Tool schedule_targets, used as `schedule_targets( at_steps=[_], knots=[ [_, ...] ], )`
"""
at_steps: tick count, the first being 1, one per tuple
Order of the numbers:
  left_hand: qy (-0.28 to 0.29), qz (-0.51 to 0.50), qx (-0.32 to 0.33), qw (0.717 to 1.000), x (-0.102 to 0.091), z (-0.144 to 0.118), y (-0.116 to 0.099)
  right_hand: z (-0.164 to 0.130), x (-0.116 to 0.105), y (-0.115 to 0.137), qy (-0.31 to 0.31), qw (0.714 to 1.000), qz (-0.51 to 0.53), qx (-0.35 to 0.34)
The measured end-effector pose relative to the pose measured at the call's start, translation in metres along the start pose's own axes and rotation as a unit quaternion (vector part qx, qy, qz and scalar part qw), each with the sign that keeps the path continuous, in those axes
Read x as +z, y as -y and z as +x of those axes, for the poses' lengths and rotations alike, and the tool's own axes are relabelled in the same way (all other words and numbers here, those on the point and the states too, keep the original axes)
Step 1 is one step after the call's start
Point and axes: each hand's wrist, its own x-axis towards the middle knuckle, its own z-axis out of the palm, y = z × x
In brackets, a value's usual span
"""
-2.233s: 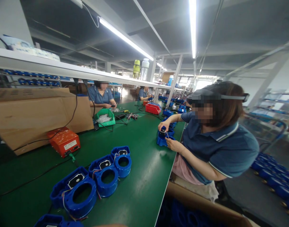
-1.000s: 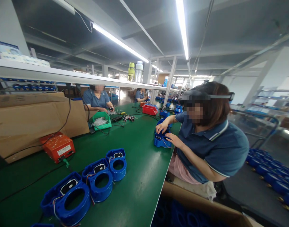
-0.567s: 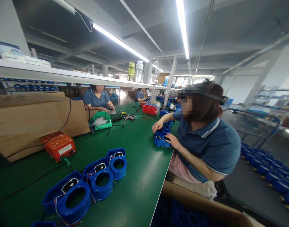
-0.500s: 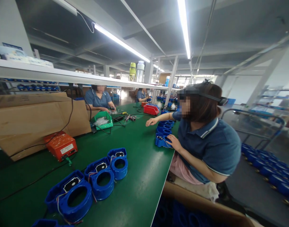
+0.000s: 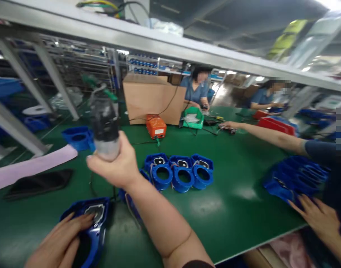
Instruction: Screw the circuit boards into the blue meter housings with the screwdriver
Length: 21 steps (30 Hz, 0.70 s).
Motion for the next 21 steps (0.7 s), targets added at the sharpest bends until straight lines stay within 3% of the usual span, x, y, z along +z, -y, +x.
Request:
schedule_targets(
  at_steps=[2, 6, 10, 21],
  knots=[
    [0.031, 0.008, -0.014, 0.999, -0.008, 0.003, -0.013, -0.001, -0.008, 0.015, -0.017, 0.998, 0.041, -0.036],
    [0.035, 0.007, -0.089, 0.995, -0.011, 0.013, -0.027, -0.012, -0.015, 0.042, -0.033, 0.992, 0.056, -0.108],
    [0.047, -0.043, -0.128, 0.990, -0.010, 0.011, -0.031, -0.028, -0.014, 0.057, -0.012, 0.990, 0.065, -0.122],
    [0.035, -0.070, -0.140, 0.987, -0.010, 0.010, -0.035, -0.042, 0.011, 0.027, 0.119, 0.991, 0.017, -0.053]
  ],
)
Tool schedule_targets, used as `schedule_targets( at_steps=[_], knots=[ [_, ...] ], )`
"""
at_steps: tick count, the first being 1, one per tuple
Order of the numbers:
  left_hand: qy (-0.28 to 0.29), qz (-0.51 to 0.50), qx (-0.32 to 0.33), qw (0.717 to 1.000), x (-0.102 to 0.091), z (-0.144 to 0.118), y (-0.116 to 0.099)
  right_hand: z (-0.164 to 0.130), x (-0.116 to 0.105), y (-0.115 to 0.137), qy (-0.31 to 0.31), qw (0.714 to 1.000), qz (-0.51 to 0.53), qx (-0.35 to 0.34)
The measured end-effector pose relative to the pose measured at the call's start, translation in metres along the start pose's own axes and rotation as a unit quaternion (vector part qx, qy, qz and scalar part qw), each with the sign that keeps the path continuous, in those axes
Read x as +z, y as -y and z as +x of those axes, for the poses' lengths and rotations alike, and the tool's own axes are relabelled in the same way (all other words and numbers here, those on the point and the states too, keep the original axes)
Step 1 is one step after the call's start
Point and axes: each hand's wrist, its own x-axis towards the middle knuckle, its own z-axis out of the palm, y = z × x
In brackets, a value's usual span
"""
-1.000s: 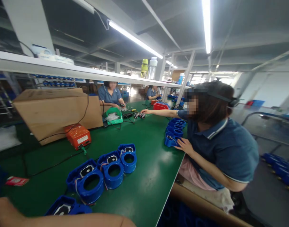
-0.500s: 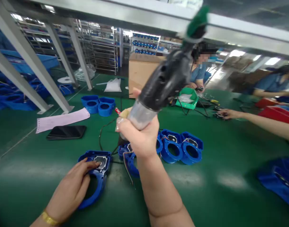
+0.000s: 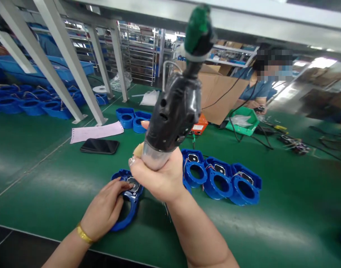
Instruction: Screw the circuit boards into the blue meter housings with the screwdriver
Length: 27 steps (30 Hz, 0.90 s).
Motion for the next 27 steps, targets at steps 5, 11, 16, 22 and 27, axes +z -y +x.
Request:
schedule_targets(
  at_steps=[5, 11, 16, 22, 27],
  knots=[
    [-0.014, -0.018, 0.002, 1.000, 0.001, -0.001, -0.001, -0.008, 0.010, -0.002, 0.031, 0.999, -0.018, 0.015],
    [0.004, -0.042, -0.028, 0.999, 0.001, -0.001, -0.005, -0.009, 0.007, -0.006, 0.035, 0.999, -0.018, 0.025],
    [0.017, -0.051, -0.050, 0.997, 0.002, -0.001, -0.007, -0.009, 0.004, -0.009, 0.052, 0.998, -0.008, 0.019],
    [0.034, -0.052, -0.039, 0.997, 0.003, -0.001, -0.004, -0.007, -0.001, -0.011, 0.117, 0.993, 0.011, -0.001],
    [0.080, -0.041, -0.038, 0.995, -0.004, -0.001, -0.016, 0.011, -0.005, 0.004, 0.107, 0.991, 0.084, -0.014]
  ],
)
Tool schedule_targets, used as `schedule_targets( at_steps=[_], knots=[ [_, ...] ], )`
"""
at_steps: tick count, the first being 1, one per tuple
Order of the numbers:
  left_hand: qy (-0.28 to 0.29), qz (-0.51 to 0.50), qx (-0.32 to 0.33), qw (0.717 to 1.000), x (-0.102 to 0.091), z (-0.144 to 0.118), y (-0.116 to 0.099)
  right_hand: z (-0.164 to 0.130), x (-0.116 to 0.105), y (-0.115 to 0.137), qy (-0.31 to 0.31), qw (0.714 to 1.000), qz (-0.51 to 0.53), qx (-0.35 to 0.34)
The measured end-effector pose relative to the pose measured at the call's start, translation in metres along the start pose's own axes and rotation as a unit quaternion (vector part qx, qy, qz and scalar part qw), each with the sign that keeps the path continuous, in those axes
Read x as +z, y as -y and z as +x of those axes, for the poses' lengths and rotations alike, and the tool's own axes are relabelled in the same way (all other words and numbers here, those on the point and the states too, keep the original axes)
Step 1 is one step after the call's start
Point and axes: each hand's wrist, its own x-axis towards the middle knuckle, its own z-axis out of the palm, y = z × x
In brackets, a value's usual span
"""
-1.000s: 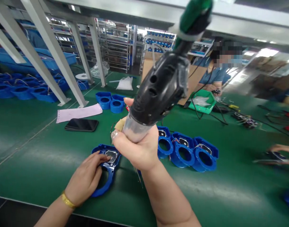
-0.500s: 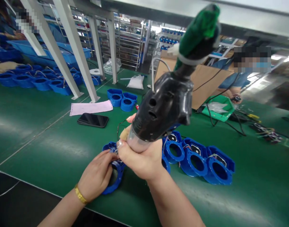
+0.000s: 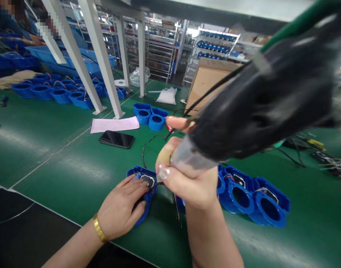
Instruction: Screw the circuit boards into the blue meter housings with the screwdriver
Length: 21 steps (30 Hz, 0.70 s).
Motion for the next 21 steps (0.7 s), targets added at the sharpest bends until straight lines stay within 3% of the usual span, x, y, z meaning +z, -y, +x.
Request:
schedule_targets(
  at_steps=[3, 5, 13, 21],
  knots=[
    [0.022, 0.065, -0.009, 0.998, 0.002, -0.006, -0.010, 0.011, 0.005, 0.005, -0.095, 0.994, -0.019, -0.057],
    [0.022, 0.121, -0.001, 0.992, 0.007, -0.011, -0.014, 0.015, 0.010, 0.000, -0.113, 0.990, -0.042, -0.072],
    [-0.023, 0.227, 0.030, 0.973, 0.026, -0.021, -0.019, 0.014, 0.014, -0.034, -0.100, 0.991, -0.076, -0.040],
    [-0.082, 0.235, 0.057, 0.967, 0.030, -0.022, -0.021, 0.014, 0.024, -0.037, -0.071, 0.992, -0.102, -0.002]
  ],
)
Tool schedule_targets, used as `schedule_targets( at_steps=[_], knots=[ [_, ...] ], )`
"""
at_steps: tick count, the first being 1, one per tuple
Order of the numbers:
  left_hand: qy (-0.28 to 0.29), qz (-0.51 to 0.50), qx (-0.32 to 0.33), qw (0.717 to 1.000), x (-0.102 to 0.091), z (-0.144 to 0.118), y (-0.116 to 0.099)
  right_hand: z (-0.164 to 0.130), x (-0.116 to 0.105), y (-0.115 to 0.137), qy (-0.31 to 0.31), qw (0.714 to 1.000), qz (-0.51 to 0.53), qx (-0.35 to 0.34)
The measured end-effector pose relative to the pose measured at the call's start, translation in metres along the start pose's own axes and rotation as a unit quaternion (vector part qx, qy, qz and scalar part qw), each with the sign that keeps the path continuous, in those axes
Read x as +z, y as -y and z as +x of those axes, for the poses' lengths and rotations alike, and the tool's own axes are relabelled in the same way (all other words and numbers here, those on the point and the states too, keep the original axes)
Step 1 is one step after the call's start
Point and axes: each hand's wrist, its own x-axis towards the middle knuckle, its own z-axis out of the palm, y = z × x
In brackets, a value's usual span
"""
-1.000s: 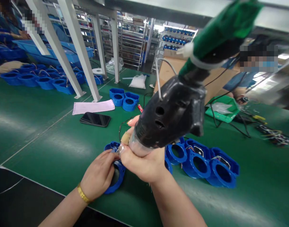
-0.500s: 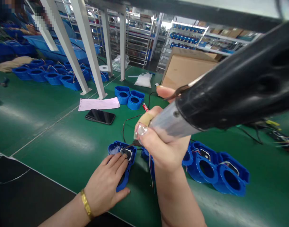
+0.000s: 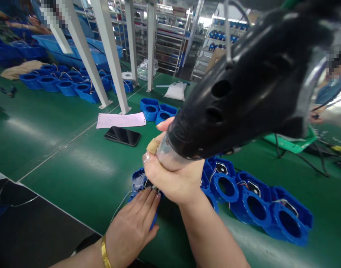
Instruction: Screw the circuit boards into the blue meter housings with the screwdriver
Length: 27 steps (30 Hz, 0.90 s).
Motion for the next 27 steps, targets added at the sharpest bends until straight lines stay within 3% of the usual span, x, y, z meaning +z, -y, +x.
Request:
schedule_targets(
  at_steps=[6, 11, 16, 20, 27],
  knots=[
    [-0.013, 0.026, 0.012, 0.999, 0.000, -0.002, -0.004, 0.003, 0.011, -0.001, -0.024, 0.999, -0.022, 0.009],
    [-0.038, 0.000, -0.006, 0.999, 0.003, -0.004, -0.005, 0.012, 0.004, -0.003, -0.021, 0.999, -0.007, 0.029],
    [-0.008, -0.034, -0.007, 0.999, -0.004, -0.001, 0.002, 0.012, -0.004, -0.001, 0.061, 0.997, 0.030, 0.032],
    [0.040, -0.024, -0.015, 0.999, -0.013, 0.002, 0.005, 0.008, -0.001, -0.001, 0.051, 0.997, 0.046, 0.026],
    [0.033, -0.035, -0.081, 0.996, -0.013, 0.002, -0.001, 0.012, -0.001, -0.009, 0.024, 0.999, 0.030, 0.008]
  ],
)
